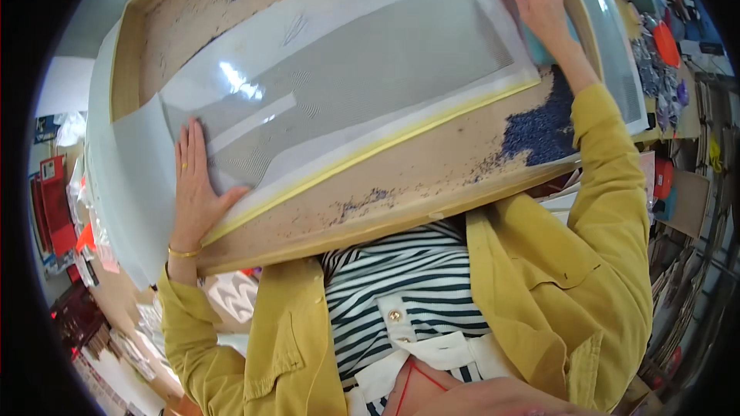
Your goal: Using a printing frame and sponge to apply patterns or graphics onto shoe upper components.
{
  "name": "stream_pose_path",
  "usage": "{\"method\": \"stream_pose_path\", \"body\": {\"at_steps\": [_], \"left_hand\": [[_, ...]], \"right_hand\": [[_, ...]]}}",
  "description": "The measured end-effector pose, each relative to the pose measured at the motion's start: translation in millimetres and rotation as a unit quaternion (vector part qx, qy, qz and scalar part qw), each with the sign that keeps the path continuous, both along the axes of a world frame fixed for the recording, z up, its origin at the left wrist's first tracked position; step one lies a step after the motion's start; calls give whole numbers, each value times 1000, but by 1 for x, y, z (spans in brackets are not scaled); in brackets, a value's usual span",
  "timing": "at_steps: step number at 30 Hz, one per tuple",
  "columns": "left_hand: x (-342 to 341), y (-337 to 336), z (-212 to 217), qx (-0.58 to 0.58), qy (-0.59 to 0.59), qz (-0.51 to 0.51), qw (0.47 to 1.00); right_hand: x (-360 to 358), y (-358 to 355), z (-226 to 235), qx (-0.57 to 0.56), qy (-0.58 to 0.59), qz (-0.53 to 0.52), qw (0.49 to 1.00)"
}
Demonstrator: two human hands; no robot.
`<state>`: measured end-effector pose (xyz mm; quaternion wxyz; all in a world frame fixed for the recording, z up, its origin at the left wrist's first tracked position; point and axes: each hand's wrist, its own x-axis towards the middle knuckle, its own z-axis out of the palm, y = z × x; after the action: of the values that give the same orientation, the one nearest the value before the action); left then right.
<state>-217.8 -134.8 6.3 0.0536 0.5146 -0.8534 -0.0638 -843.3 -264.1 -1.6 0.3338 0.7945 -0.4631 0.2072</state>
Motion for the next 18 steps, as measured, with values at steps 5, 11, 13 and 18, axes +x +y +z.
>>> {"method": "stream_pose_path", "body": {"at_steps": [5,11,13,18], "left_hand": [[6,10,3,28,-3,23,999],[7,11,4,32,-3,32,999],[8,12,4,28,-4,33,999],[6,10,3,25,-9,31,999]], "right_hand": [[29,22,-7,289,-123,-246,917],[38,4,2,396,-260,-271,838],[39,-4,4,418,-264,-282,822],[32,-18,1,478,-290,-315,767]]}}
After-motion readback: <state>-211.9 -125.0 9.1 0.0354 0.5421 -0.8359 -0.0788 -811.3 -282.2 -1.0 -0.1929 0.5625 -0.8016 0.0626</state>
